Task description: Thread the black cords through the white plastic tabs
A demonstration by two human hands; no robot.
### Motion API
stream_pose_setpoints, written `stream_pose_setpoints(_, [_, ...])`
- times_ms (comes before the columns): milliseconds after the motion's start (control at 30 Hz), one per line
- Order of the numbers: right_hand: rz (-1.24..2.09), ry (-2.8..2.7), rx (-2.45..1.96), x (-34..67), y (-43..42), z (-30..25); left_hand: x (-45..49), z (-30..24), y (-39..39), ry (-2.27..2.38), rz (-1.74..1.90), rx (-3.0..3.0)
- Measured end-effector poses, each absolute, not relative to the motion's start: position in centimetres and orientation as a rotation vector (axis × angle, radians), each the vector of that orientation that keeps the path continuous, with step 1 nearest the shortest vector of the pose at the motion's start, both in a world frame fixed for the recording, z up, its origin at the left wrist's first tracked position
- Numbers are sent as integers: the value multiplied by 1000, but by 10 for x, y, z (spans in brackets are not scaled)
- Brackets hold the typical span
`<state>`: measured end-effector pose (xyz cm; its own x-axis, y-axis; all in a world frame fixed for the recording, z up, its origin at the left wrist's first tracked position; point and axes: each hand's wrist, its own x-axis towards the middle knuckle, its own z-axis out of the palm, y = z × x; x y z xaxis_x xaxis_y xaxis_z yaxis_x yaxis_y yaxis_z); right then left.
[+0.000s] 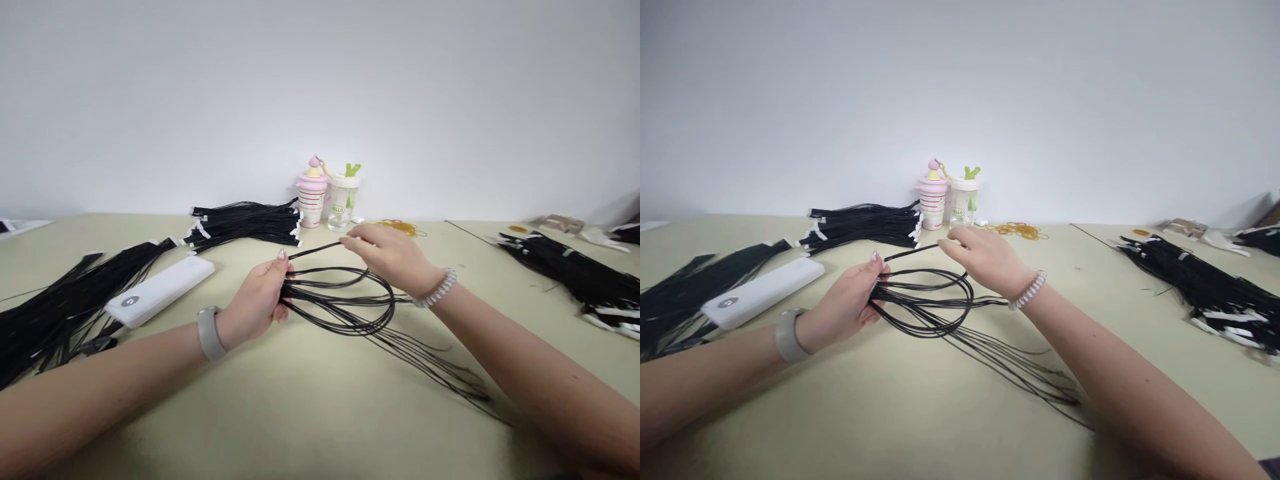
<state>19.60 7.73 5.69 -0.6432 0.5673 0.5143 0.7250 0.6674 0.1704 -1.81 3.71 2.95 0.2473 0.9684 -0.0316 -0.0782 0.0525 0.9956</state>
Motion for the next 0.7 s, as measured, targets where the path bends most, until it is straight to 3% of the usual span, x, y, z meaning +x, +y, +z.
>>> stream_pose_setpoints(167, [-496,-2405,-1102,205,92,23,-7,21,28,932,996,1022])
stream_pose_setpoints(300, [-416,-2284,-1107,198,67,46,-10,17,29,944,1089,944])
stream_pose_setpoints(400, [-101,-2502,-1116,200,41,73,-14,17,31,936,1134,904])
stream_pose_setpoints(567, [695,-2702,-1188,198,19,79,-10,18,28,910,1127,934])
stream_pose_setpoints(700, [1011,-2635,-952,179,19,72,-7,14,21,923,1117,1119])
